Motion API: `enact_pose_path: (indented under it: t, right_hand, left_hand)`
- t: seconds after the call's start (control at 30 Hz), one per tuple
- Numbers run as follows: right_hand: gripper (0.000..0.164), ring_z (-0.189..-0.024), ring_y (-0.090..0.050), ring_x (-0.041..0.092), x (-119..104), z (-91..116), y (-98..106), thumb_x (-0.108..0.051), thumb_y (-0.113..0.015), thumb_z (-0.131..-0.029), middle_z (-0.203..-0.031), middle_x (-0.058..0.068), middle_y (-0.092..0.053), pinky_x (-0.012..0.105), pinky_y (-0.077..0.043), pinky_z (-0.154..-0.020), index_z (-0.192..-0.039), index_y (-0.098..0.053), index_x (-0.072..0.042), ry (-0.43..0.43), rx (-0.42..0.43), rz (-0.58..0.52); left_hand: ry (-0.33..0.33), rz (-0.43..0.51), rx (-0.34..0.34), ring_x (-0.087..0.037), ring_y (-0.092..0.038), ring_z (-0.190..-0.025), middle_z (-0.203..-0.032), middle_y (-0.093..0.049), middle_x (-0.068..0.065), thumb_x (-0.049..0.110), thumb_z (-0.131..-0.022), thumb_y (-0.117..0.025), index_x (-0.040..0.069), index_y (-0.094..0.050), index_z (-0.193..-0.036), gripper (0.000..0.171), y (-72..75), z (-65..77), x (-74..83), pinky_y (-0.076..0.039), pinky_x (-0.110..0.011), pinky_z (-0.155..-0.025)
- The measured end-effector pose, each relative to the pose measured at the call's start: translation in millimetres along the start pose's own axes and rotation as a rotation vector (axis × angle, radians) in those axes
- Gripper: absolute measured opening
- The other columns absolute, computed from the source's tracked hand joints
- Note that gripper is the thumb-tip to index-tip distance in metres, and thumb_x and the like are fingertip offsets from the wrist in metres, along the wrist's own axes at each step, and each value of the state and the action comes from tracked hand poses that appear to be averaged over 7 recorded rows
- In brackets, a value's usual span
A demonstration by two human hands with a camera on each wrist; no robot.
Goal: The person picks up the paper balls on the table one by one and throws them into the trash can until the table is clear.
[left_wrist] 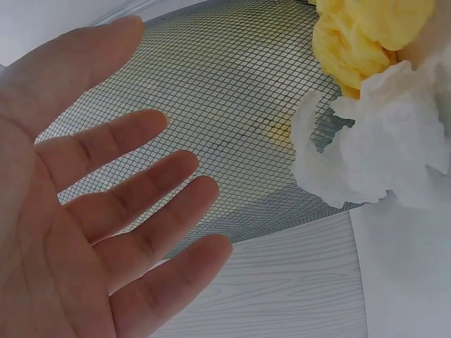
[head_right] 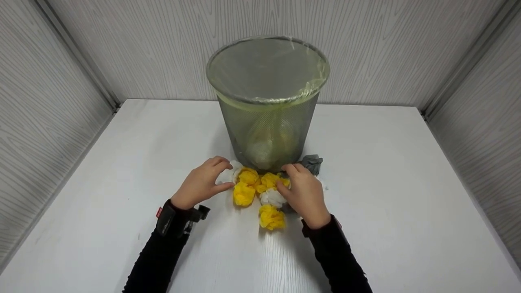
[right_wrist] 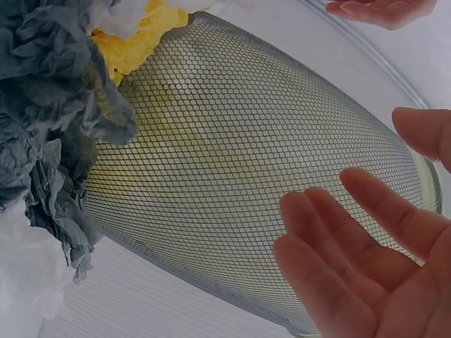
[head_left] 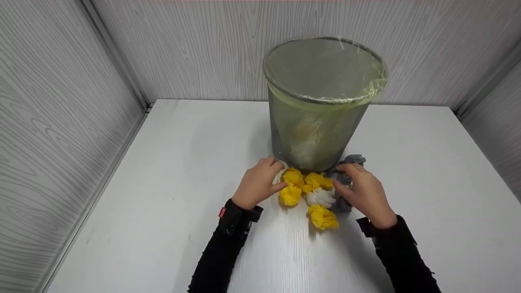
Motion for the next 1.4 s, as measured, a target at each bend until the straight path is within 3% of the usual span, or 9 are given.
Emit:
enact_pose_path:
  t: [0.17, 0.33, 0.6, 0.87, 1.1, 1.4]
  right_hand:
    - [0.030, -0.076, -0.057, 0.023, -4, 4, -8, -0.015, -0.067, -0.077, -0.096, 0.010, -0.058, 0.036, -0.045, -0.065, -0.104, -0.059, -0.003, 0.010, -0.047, 0.010]
    - [0.030, -0.069, -0.056, 0.019, -11, 15, -27, -0.017, -0.069, -0.076, -0.093, 0.008, -0.059, 0.032, -0.045, -0.062, -0.101, -0.060, -0.004, 0.089, -0.112, 0.041]
    - [0.032, -0.071, -0.055, 0.017, -17, 34, -61, -0.022, -0.072, -0.071, -0.088, 0.003, -0.059, 0.031, -0.045, -0.060, -0.097, -0.062, -0.006, 0.156, -0.298, 0.130]
    - [0.036, -0.064, -0.047, 0.012, -19, 38, -73, -0.025, -0.075, -0.066, -0.079, -0.005, -0.052, 0.028, -0.038, -0.052, -0.096, -0.061, -0.011, 0.180, -0.467, 0.178]
    - [0.036, -0.066, -0.049, 0.013, -22, 41, -80, -0.018, -0.075, -0.063, -0.080, -0.003, -0.052, 0.029, -0.040, -0.054, -0.096, -0.060, -0.012, 0.194, -0.555, 0.177]
    - [0.033, -0.073, -0.055, 0.018, -23, 43, -87, -0.012, -0.073, -0.066, -0.084, 0.001, -0.056, 0.033, -0.045, -0.063, -0.096, -0.060, -0.009, 0.204, -0.587, 0.118]
  left_hand:
    - [-0.010, 0.011, -0.007, -0.019, -0.049, -0.092, -0.102, -0.053, -0.004, 0.032, -0.079, -0.065, 0.009, -0.057, -0.105, 0.036, -0.5, 0.2, 3.3, -0.046, -0.029, -0.069]
    - [-0.015, -0.001, -0.008, -0.018, -0.050, -0.090, -0.099, -0.053, -0.004, 0.032, -0.079, -0.065, 0.009, -0.057, -0.104, 0.035, -3.5, 1.8, 3.5, -0.045, -0.028, -0.069]
    - [-0.016, -0.023, -0.011, -0.017, -0.049, -0.087, -0.097, -0.052, -0.004, 0.033, -0.080, -0.064, 0.009, -0.057, -0.103, 0.035, -5.9, 2.2, 3.0, -0.045, -0.028, -0.066]
    - [-0.027, -0.050, -0.006, -0.018, -0.049, -0.087, -0.096, -0.052, -0.004, 0.033, -0.081, -0.064, 0.009, -0.057, -0.103, 0.034, -3.3, 0.6, 3.0, -0.045, -0.028, -0.065]
    - [-0.029, -0.054, -0.009, -0.018, -0.049, -0.086, -0.096, -0.051, -0.004, 0.033, -0.081, -0.063, 0.009, -0.057, -0.103, 0.034, -3.3, 0.0, 1.4, -0.045, -0.027, -0.064]
    - [-0.044, -0.064, 0.009, -0.019, -0.048, -0.083, -0.093, -0.051, -0.005, 0.033, -0.081, -0.064, 0.008, -0.057, -0.103, 0.034, -3.1, 2.2, 0.6, -0.044, -0.028, -0.063]
Point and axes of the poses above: each hand's wrist, its own z-axis away from the middle knuckle, its own y-axis out of the back of the hand, x = y × z, the point moved 6 cm from there along -z, towards the middle knuckle
